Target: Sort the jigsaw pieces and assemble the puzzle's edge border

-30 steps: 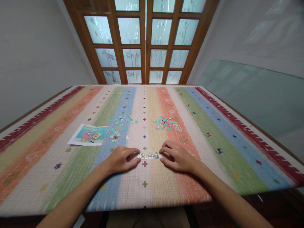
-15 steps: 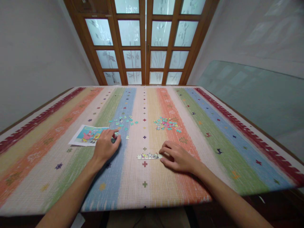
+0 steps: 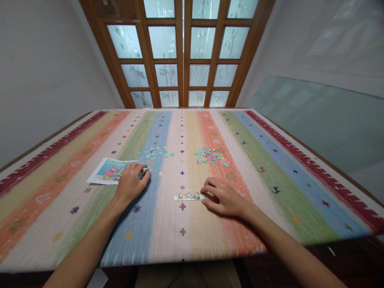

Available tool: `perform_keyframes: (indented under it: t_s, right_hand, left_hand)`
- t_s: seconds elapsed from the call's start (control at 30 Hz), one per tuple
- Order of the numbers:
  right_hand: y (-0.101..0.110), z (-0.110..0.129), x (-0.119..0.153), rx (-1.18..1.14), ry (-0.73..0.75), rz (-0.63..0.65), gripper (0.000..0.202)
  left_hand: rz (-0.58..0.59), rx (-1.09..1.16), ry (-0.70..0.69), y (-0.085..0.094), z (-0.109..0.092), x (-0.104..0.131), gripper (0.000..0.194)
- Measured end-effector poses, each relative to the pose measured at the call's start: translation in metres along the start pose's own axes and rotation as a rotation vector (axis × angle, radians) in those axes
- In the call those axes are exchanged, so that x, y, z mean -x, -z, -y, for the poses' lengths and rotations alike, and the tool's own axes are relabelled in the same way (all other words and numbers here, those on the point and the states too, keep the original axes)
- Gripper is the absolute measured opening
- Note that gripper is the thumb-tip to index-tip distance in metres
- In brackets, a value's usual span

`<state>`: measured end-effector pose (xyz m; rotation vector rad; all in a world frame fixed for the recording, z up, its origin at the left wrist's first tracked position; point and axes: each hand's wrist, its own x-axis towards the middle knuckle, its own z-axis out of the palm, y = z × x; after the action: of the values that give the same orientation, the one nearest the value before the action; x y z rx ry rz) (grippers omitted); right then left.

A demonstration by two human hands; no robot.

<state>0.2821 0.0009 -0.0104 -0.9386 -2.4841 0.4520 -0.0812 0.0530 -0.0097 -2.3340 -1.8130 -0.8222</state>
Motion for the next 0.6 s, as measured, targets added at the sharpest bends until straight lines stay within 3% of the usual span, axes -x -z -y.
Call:
perform_keyframes:
  t_s: [0.13, 0.37, 0.6]
  right_hand:
    - [0.000, 0.000, 0.000, -0.001, 0.005, -0.010, 0.012]
    - [-0.002, -0.003, 0.001, 0.027, 0.011, -0.015, 0.011]
    - [-0.003, -0.004, 0.002, 0.022, 0.007, 0.000, 0.011]
  left_hand:
    - [0.012, 0.041, -0.055, -0.001, -0.004, 0.000, 0.028]
    - [0.142, 0.103, -0.165, -0.003, -0.018, -0.003, 0.027]
    - [0.184, 0.014, -0.159, -0.007, -0.012, -0.026, 0.032]
